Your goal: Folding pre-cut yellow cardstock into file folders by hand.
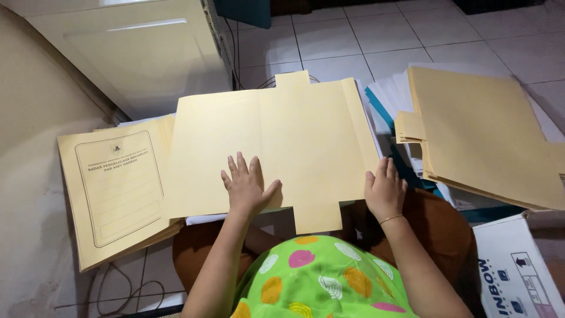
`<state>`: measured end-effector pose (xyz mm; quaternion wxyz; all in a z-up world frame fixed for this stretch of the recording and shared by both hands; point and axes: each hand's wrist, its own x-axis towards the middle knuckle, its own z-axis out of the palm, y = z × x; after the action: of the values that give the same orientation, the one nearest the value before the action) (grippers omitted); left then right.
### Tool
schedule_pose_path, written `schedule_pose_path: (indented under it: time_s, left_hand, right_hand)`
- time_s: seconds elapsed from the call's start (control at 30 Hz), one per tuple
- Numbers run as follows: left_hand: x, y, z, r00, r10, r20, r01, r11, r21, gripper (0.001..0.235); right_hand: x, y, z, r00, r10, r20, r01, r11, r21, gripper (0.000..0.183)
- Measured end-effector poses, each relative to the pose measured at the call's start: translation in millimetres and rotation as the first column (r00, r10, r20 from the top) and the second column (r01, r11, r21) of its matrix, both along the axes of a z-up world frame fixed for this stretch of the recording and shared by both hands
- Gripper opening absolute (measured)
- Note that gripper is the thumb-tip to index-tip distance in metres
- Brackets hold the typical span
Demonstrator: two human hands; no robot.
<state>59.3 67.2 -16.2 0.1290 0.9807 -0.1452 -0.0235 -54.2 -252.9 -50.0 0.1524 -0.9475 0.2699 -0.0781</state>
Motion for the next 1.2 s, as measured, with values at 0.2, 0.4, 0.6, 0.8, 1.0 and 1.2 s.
schedule_pose_path:
  time_s: [0.2, 0.4, 0.6, 0.8, 1.0, 1.2]
  left_hand:
    - [20.6, -11.0, -3.0, 0.989, -0.108, -0.098, 0.114, 0.992, 0.062, 0.099]
    - [20.4, -14.7, 4.3, 0.983, -0.092, -0.161, 0.108, 0.990, 0.095, 0.100]
    - [23.9, -15.7, 11.0, 0.975, -0.086, -0.206, 0.096, 0.995, 0.040, 0.099]
    - [29.0, -15.7, -44.9, 0.985, -0.081, 0.150, 0.070, 0.995, 0.076, 0.102]
    - [30.6, -17.0, -54.8, 0.984, -0.054, 0.170, 0.035, 0.993, 0.115, 0.103]
    - [31.6, -19.3, -53.6, 0.993, -0.031, 0.117, 0.019, 0.995, 0.101, 0.106]
  right_hand:
    - [16.6, 9.9, 10.4, 0.988, 0.109, -0.111, -0.131, 0.968, -0.216, 0.060]
    - [70.9, 2.6, 9.8, 0.966, 0.113, -0.231, -0.142, 0.983, -0.117, 0.075]
    - [214.9, -11.7, 13.8, 0.966, 0.134, -0.222, -0.140, 0.990, -0.008, 0.094]
    - [328.0, -46.7, -6.1, 0.988, 0.131, -0.084, -0.140, 0.984, -0.115, 0.090]
    - [271.9, -31.5, -11.9, 0.983, 0.179, -0.033, -0.181, 0.977, -0.113, 0.091]
    - [90.8, 3.8, -23.2, 0.979, 0.205, 0.015, -0.198, 0.963, -0.184, 0.089]
